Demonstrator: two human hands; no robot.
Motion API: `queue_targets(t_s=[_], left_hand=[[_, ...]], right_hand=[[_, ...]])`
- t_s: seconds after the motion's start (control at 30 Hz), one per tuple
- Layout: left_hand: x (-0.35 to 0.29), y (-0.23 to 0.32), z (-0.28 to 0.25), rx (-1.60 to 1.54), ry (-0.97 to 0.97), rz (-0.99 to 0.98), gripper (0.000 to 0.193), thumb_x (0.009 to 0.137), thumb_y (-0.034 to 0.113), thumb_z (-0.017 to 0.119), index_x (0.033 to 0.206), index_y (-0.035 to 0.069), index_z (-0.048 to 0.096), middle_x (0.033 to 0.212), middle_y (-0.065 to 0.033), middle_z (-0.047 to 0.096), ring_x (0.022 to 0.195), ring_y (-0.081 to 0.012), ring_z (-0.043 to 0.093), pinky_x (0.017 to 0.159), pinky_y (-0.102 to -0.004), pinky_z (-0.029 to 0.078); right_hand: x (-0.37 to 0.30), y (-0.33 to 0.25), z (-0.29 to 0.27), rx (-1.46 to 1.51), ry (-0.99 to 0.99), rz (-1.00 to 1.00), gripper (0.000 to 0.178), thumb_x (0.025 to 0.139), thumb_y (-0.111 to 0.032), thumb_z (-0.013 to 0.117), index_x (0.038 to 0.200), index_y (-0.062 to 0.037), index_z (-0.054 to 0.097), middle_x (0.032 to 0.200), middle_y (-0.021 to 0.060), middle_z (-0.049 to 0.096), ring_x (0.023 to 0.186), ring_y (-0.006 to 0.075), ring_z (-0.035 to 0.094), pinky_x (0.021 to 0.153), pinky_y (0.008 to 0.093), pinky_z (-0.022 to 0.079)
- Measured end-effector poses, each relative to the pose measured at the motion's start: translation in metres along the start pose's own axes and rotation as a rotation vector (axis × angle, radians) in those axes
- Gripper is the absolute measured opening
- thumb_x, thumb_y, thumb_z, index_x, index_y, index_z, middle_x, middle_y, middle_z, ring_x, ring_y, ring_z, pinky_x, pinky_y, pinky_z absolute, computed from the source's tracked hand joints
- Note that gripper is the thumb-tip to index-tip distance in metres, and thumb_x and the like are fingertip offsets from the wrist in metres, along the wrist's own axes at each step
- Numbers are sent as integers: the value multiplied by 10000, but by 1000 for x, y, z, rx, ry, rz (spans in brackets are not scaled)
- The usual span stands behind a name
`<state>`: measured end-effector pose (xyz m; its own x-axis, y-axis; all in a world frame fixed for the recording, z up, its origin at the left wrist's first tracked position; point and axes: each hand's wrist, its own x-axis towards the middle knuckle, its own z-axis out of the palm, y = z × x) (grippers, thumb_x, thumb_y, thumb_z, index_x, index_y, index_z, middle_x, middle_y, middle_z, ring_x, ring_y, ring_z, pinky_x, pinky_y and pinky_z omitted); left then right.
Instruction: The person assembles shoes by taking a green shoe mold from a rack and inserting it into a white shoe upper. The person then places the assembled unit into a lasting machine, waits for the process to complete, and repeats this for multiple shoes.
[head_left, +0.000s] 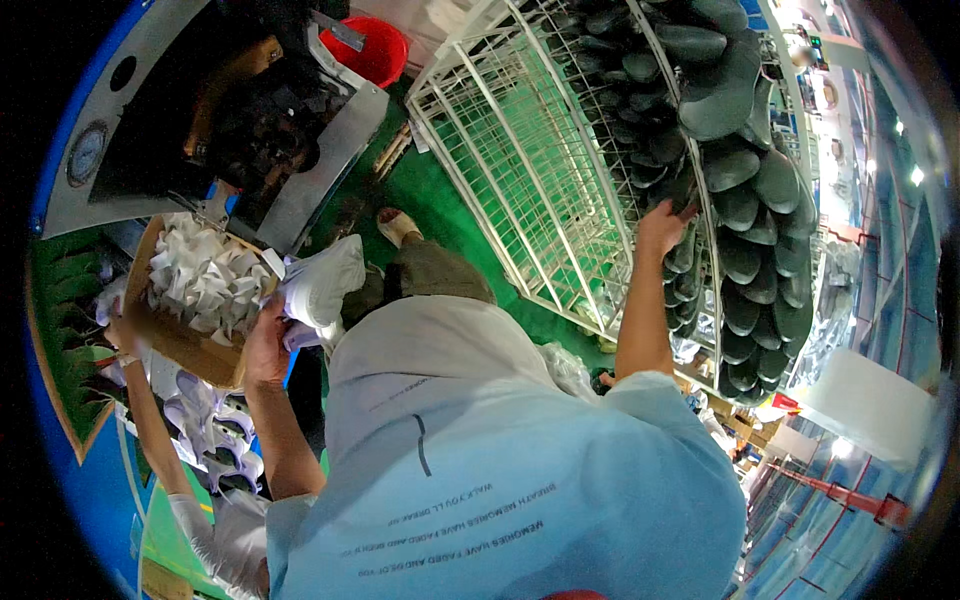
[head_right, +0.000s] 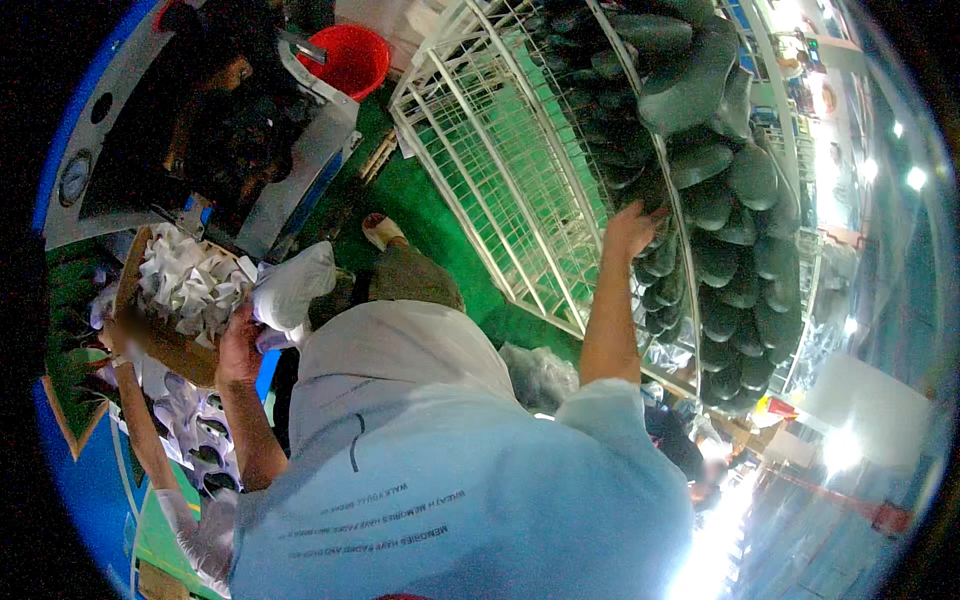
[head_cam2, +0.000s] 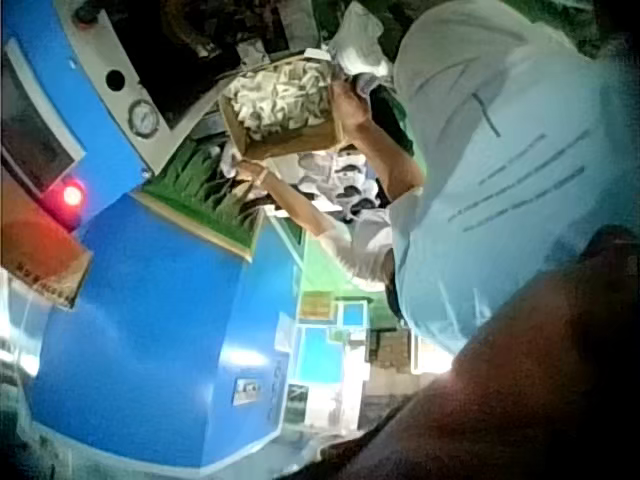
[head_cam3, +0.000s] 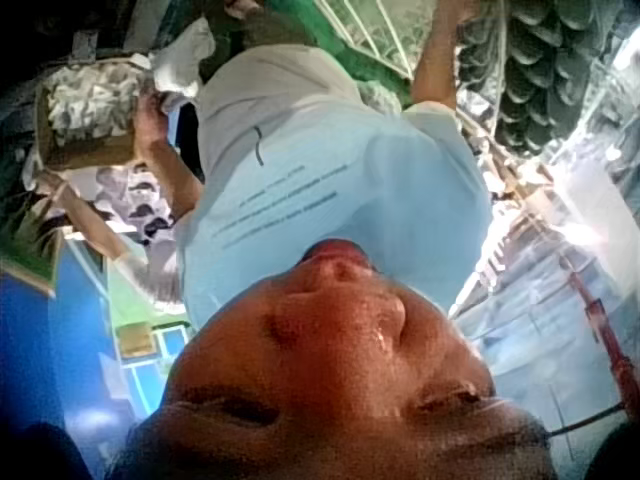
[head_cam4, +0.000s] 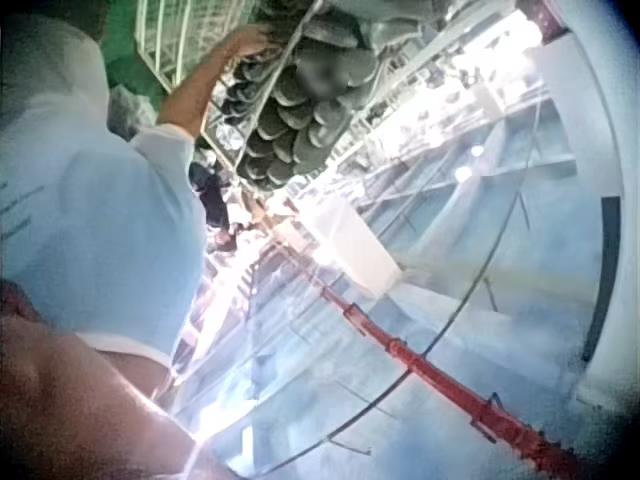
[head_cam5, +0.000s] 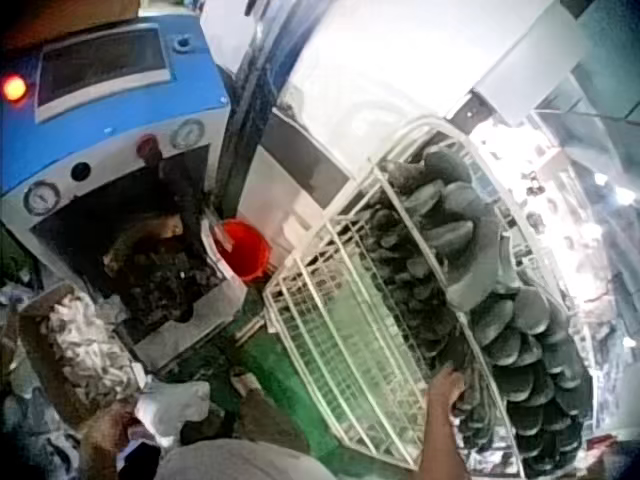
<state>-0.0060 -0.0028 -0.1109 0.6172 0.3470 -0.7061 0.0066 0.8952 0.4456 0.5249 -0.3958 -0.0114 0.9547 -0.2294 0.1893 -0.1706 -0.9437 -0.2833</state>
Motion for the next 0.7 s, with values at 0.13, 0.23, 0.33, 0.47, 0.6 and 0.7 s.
queue_targets(t_s=[0.13, 0.23, 0.33, 0.47, 0.6, 0.7], left_hand=[[-1, -2, 23, 195, 136, 36, 416, 937, 318, 669, 1225, 19, 635, 1097, -90, 693, 987, -218, 655, 894, -365, 515], [-16, -19, 21, 206, 250, 73, 398, 909, 298, 706, 1186, 17, 649, 1057, -86, 695, 942, -214, 655, 858, -359, 512], [-68, -58, 10, 30, 403, 129, 405, 856, 287, 759, 1143, 19, 661, 1050, -74, 690, 930, -202, 654, 830, -359, 511], [-144, -94, 21, -21, 430, 258, 314, 909, 224, 712, 1134, 8, 676, 1002, -62, 699, 871, -182, 660, 816, -363, 546], [-222, -138, 51, 273, 911, 163, 650, 893, 512, 695, 1292, 4, 621, 900, -121, 719, 828, -218, 668, 776, -380, 527], [-268, -215, 79, 376, 1210, 40, 575, 893, 497, 673, 1213, 19, 664, 915, -178, 718, 846, -320, 686, 783, -433, 532]], right_hand=[[104, 36, 29, -205, -6, -171, 665, 1021, -413, 529, 1562, -100, 303, 1528, 245, 418, 1262, 402, 566, 961, 511, 528], [169, 55, 23, -728, -71, -369, 617, 985, -425, 592, 1501, -131, 423, 1427, 206, 539, 1186, 368, 623, 920, 489, 557], [149, 16, 37, -1105, -36, -637, 518, 994, -364, 578, 1440, -111, 505, 1302, 156, 613, 1075, 281, 641, 884, 428, 548], [59, -41, 28, -837, 160, -881, 442, 1014, -330, 552, 1378, -83, 592, 1176, 111, 691, 971, 228, 672, 855, 383, 551], [-84, -197, 44, -148, -280, -1158, 479, 1072, -359, 449, 1441, -70, 546, 1249, 147, 692, 1055, 308, 685, 845, 394, 562], [-195, -269, 36, -33, -919, -1424, 433, 1067, -283, 493, 1442, -74, 553, 1222, 148, 701, 1026, 270, 692, 808, 365, 552]])
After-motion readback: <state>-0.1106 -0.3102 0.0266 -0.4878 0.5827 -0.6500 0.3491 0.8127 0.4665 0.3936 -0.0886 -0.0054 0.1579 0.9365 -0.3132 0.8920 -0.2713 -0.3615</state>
